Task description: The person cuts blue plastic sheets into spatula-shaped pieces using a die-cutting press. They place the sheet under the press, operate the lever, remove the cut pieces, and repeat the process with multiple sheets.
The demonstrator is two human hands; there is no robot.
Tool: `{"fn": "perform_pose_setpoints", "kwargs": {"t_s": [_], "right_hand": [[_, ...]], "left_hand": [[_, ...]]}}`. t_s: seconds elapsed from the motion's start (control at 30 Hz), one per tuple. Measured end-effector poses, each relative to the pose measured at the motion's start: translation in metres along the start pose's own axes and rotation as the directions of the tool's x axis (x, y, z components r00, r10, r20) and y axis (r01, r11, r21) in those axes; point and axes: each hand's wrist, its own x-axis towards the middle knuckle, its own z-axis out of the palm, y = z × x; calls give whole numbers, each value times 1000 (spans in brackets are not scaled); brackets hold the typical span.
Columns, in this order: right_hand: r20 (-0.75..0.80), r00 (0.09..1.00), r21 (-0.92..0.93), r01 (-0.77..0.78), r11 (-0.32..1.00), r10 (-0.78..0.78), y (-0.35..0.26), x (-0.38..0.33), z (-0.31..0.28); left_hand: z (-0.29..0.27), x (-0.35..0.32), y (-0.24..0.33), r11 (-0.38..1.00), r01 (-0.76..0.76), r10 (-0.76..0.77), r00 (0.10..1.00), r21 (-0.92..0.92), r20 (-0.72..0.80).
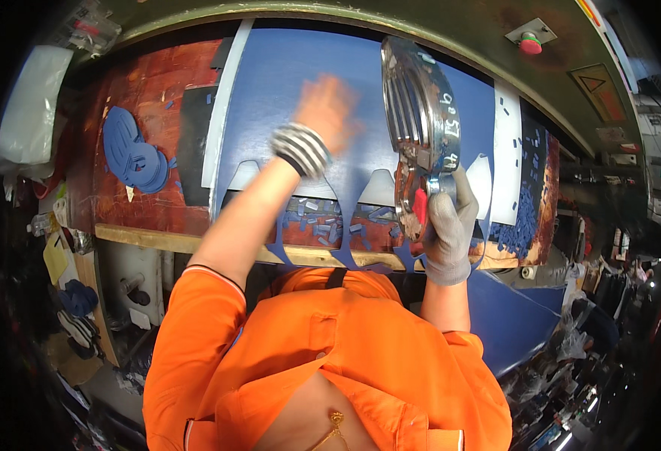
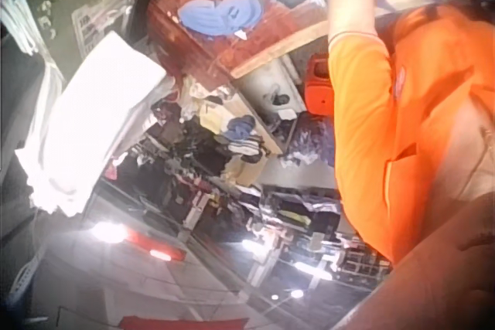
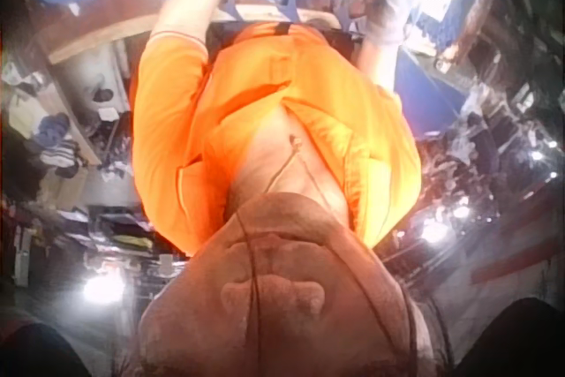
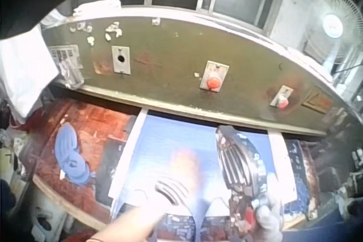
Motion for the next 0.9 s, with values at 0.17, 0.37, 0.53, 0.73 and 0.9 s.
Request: {"fn": "perform_pose_setpoints", "kwargs": {"t_s": [0.17,0.37,0.53,0.73,0.9], "right_hand": [[-7,998,-124,59,991,-60,-11,19,7],[95,995,-206,34,978,-14,5,45,43],[271,960,-594,225,772,-71,67,88,101],[311,894,-867,405,289,-321,122,79,162],[371,893,-866,432,252,-255,129,76,156]], "left_hand": [[-6,-105,107,260,-325,700,712,-909,-54],[-23,-134,-51,851,-70,-279,779,-520,-562],[0,-132,-96,930,268,-363,773,-252,-520],[7,-130,-93,905,267,-414,738,-332,-533],[9,-131,-97,921,259,-384,733,-291,-562]]}}
